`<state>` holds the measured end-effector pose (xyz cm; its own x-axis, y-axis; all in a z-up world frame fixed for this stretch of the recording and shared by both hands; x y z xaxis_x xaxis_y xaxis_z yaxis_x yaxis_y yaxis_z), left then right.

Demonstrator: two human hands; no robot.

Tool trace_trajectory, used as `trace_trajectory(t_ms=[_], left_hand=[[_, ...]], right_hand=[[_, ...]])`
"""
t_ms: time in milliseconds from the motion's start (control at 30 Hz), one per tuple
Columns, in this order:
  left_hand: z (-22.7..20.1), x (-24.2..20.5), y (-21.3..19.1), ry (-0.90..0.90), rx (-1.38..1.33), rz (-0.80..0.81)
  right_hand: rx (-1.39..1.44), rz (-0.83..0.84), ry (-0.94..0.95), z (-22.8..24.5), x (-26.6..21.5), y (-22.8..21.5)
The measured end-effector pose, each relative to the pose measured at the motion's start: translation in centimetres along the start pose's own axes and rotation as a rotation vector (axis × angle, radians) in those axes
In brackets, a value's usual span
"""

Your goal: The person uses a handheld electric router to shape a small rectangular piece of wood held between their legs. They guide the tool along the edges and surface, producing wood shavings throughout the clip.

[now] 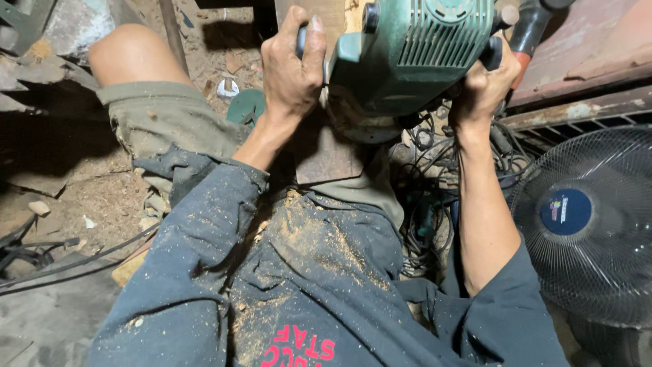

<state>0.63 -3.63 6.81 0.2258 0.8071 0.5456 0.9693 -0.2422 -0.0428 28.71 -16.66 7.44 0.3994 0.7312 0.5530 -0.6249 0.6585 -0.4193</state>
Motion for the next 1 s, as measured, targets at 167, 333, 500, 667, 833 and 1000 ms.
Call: trace_trajectory(t_ms=[167,333,500,667,833,1000], left_hand=[[0.1,-0.4,0.6,-0.029,-0.006,0.023],[-0.7,-0.9,1.4,0.037,-0.032,0.037],[-0.2,-0.2,1.2,-0.030,-0.006,0.079],[0.1,-0.5,0.9,-0.024,-0.028,0.076],[-0.1,-0.3,0.8,0.023,-0.022,0.061],[0.1,-0.5,0.7,-0.017,-0.040,0.067]], right_hand=[[0.071,-0.033,0.080,-0.3,-0.9,-0.9],[0.105,-0.073,0.084,-1.3,-1.9,-1.9],[0.295,-0.073,0.129,-1.4,-2.2,-1.4],[0.376,-0.054,0.156,-1.0,-3.1,-1.3],[0.362,-0.087,0.161,-1.4,-3.1,-1.6],[0.344,-0.078,0.146,-1.2,-3.6,-1.7]])
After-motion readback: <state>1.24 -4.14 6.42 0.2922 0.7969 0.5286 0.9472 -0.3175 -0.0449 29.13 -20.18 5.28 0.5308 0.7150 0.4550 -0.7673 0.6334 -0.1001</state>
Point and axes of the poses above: each hand's wrist, its own x-axis towards the middle knuckle, its own y-axis out of the palm, z = x × y, the point moved 7 cm from there along x, towards the middle knuckle, and after that the axes turned 7 degrees about -x, right-handed, at the moved point
